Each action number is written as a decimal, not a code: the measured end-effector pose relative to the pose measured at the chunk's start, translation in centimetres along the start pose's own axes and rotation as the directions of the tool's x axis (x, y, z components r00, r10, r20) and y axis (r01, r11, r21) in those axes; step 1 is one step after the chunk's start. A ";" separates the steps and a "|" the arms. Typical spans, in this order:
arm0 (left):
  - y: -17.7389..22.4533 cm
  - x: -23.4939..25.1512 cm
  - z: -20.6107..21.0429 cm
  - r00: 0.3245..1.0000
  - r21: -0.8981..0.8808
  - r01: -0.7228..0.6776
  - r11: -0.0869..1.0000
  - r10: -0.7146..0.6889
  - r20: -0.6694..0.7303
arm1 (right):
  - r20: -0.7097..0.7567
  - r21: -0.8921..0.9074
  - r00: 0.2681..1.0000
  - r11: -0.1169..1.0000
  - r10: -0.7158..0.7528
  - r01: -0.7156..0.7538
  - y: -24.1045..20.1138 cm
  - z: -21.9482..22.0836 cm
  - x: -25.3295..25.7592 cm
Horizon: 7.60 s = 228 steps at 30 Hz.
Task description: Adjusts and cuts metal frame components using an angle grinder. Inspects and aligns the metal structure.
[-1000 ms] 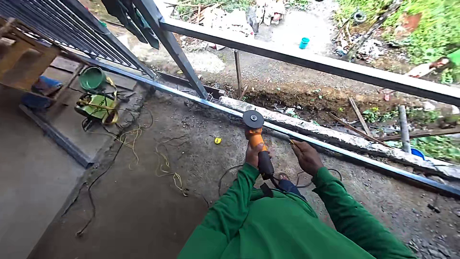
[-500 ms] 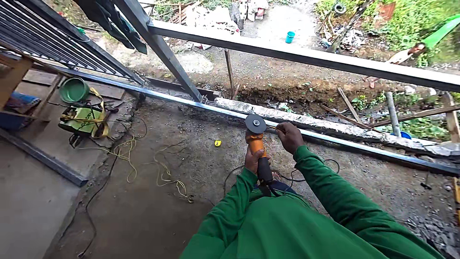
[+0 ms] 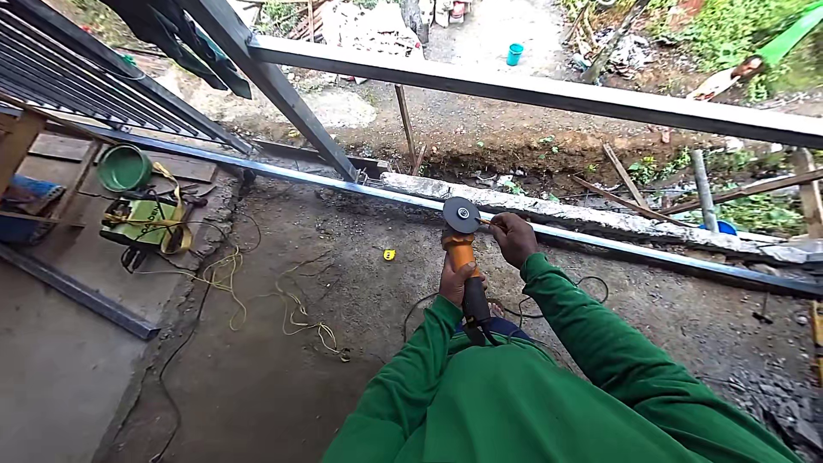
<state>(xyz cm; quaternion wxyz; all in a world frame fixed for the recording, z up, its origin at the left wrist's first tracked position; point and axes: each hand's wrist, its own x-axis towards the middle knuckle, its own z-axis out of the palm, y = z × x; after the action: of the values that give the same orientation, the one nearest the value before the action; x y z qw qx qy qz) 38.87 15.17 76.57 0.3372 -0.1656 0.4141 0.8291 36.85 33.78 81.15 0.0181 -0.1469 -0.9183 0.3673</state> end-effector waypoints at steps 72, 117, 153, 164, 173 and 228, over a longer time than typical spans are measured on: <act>-1.2 -2.8 -2.2 1.000 -0.008 -0.012 1.000 0.012 0.009 | 0.057 -0.065 0.998 0.997 -0.023 0.027 -1.5 0.8 -3.8; -0.8 -2.3 -2.5 1.000 -0.042 0.002 0.999 -0.001 0.015 | -0.046 -0.046 0.999 0.999 -0.013 0.011 -1.9 2.0 -3.8; -0.6 -2.2 -3.8 1.000 -0.030 -0.003 1.000 0.004 0.027 | 0.021 -0.052 1.000 0.999 0.014 -0.013 -3.2 2.7 -4.5; -0.8 -2.6 -4.3 1.000 -0.020 -0.001 1.000 0.002 0.029 | 0.084 -0.118 0.993 0.990 0.086 -0.076 -4.2 2.6 -5.1; -1.3 -2.8 -4.3 1.000 -0.040 -0.018 0.999 0.018 0.017 | 0.137 -0.177 0.982 0.979 0.130 -0.105 -3.9 2.5 -5.3; -6.4 -4.6 2.4 0.993 -0.029 -0.110 0.994 0.108 -0.047 | 0.146 -0.028 0.989 0.999 -0.030 0.035 2.0 -3.3 -6.6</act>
<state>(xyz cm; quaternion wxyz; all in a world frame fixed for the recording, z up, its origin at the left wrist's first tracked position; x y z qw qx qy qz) 46.61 17.89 76.93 0.2793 -0.1667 0.4169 0.8488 44.13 35.52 82.74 -0.0454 -0.1047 -0.9250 0.3625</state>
